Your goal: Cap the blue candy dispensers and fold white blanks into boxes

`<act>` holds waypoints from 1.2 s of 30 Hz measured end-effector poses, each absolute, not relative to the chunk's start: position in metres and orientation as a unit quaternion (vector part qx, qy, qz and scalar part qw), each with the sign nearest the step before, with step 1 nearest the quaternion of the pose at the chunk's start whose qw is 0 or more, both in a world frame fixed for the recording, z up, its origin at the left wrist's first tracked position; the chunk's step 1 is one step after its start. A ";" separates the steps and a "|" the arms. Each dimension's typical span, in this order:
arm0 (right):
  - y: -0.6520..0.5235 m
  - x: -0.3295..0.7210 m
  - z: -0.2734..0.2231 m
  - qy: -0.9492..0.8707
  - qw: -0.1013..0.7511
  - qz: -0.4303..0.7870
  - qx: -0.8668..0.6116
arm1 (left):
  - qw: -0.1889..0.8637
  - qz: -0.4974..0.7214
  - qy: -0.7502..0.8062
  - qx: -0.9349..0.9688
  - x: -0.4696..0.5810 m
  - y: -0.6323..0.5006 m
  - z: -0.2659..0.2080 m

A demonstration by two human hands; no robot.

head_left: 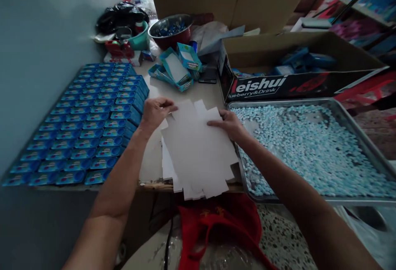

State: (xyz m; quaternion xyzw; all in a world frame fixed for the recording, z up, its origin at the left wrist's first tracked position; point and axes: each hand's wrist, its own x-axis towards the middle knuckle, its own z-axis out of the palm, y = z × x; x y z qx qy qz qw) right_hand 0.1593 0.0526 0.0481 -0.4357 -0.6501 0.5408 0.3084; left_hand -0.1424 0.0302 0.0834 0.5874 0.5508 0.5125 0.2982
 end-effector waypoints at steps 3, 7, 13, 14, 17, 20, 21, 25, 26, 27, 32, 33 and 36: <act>0.031 0.167 0.061 -0.523 0.350 0.665 -0.402 | 0.414 0.554 0.477 0.542 -0.141 0.004 0.098; 0.006 0.165 0.058 -0.419 0.382 0.721 -0.397 | 0.558 0.582 0.436 0.401 -0.111 -0.051 0.081; -0.007 0.160 0.023 -0.681 0.374 0.472 -0.417 | 0.587 0.565 0.507 0.283 -0.073 -0.093 0.047; -0.008 0.159 0.019 -0.730 0.358 0.414 -0.409 | 0.592 0.556 0.518 0.269 -0.071 -0.093 0.046; -0.006 0.152 0.015 -0.811 0.303 0.324 -0.382 | 0.582 0.541 0.549 0.259 -0.067 -0.092 0.045; 0.001 0.144 0.018 -0.818 0.247 0.318 -0.411 | 0.582 0.517 0.559 0.286 -0.069 -0.093 0.048; 0.004 0.142 0.019 -0.809 0.225 0.325 -0.434 | 0.590 0.508 0.552 0.299 -0.070 -0.094 0.048; 0.010 0.142 0.023 -0.748 0.180 0.392 -0.505 | 0.620 0.521 0.502 0.304 -0.074 -0.102 0.045; 0.009 0.144 0.023 -0.732 0.188 0.409 -0.511 | 0.619 0.533 0.501 0.285 -0.074 -0.104 0.043; 0.006 0.146 0.023 -0.721 0.200 0.418 -0.515 | 0.613 0.546 0.507 0.263 -0.074 -0.106 0.040; -0.004 0.157 0.022 -0.771 0.218 0.357 -0.480 | 0.614 0.532 0.529 0.246 -0.065 -0.107 0.036; -0.003 0.157 0.023 -0.783 0.207 0.348 -0.473 | 0.619 0.517 0.527 0.267 -0.062 -0.103 0.038; 0.007 0.152 0.030 -0.796 0.166 0.335 -0.477 | 0.595 0.482 0.558 0.319 -0.054 -0.081 0.047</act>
